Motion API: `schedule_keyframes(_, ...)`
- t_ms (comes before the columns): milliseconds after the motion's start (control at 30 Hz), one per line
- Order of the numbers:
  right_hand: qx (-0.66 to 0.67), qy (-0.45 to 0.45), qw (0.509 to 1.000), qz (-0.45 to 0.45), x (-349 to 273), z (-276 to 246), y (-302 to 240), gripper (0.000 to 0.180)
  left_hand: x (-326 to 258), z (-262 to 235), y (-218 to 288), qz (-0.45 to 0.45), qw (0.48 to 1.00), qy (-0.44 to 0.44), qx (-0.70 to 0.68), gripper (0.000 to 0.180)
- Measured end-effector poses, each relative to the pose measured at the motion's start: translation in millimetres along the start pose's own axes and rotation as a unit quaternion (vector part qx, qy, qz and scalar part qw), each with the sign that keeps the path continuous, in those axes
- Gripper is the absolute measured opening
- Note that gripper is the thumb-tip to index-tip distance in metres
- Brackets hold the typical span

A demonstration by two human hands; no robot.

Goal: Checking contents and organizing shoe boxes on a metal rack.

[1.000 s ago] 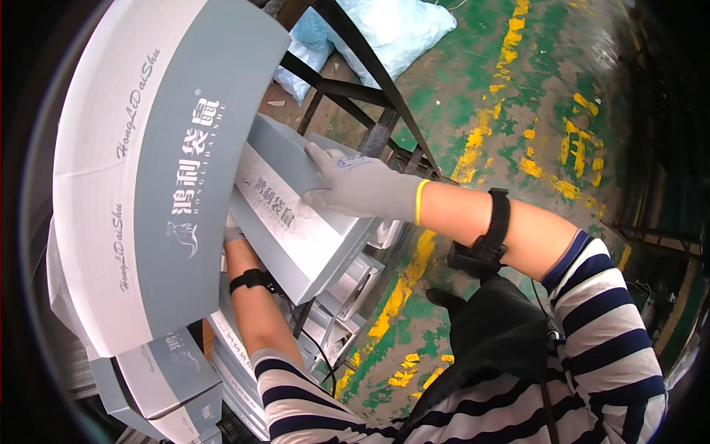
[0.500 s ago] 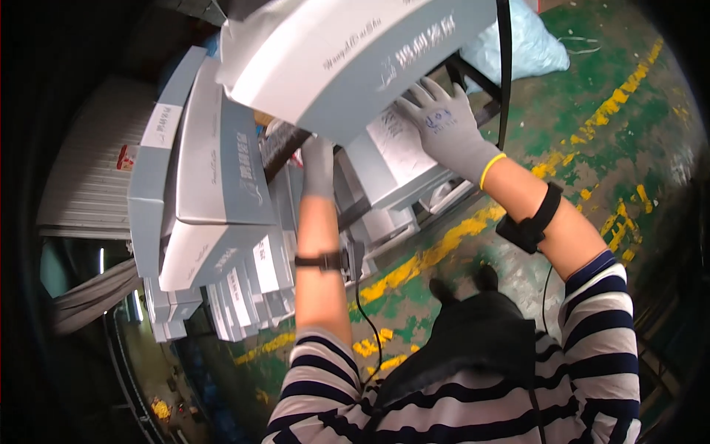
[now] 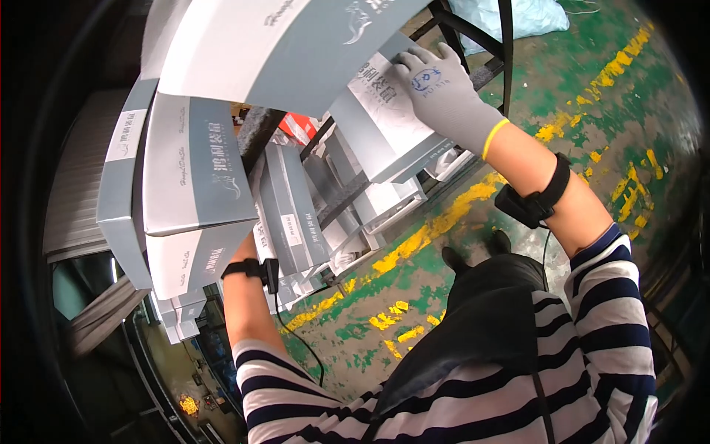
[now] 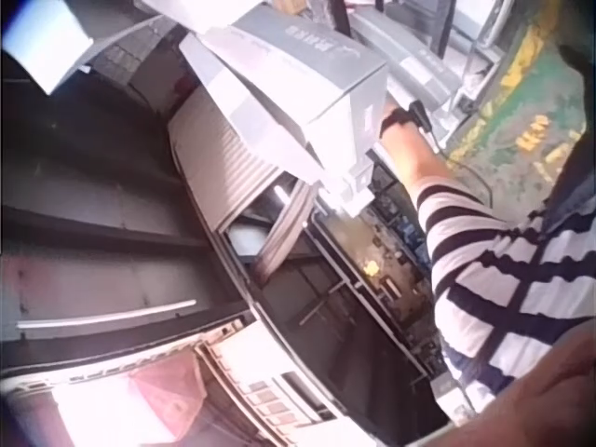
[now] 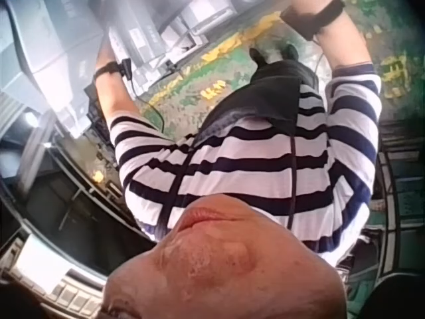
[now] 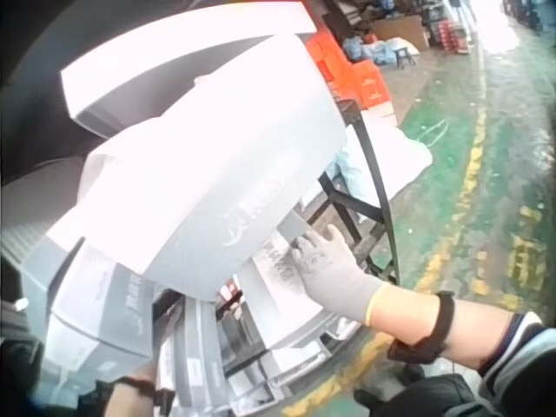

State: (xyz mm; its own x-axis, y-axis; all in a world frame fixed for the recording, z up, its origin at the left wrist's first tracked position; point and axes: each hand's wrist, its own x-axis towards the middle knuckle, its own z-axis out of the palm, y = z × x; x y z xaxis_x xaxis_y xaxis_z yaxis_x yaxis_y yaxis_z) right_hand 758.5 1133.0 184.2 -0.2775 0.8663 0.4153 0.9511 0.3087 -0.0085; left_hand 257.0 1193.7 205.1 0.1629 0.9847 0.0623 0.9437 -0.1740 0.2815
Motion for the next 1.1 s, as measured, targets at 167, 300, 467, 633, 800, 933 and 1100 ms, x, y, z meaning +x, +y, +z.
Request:
schedule_keyframes(167,0.315,0.062,0.915,-0.245,-60,-72,-115,0.010,9,-13,-30,-0.034,0.992,-0.071,-0.099,0.062)
schedule_keyframes(300,0.577,-0.010,0.800,-0.163,-124,-41,-219,0.056,36,-39,-49,-0.084,0.964,-0.104,-0.231,0.050)
schedule_keyframes(467,0.542,-0.024,0.838,-0.057,-79,-30,-280,0.102,56,-5,-39,-0.018,0.992,-0.108,-0.062,0.036)
schedule_keyframes(633,0.587,-0.161,0.778,0.157,-63,23,-320,0.098,83,20,-21,0.000,0.993,-0.117,0.010,0.045)
schedule_keyframes(800,0.609,-0.145,0.762,0.164,-56,14,-338,0.101,79,4,-58,-0.021,0.993,-0.099,0.066,0.045)
schedule_keyframes(933,0.618,-0.177,0.752,0.144,-39,14,-345,0.103,91,22,-45,-0.065,0.995,-0.070,0.038,0.048)
schedule_keyframes(1100,0.637,-0.200,0.726,0.165,-39,20,-353,0.107,91,11,-36,-0.069,0.995,-0.071,-0.001,0.053)
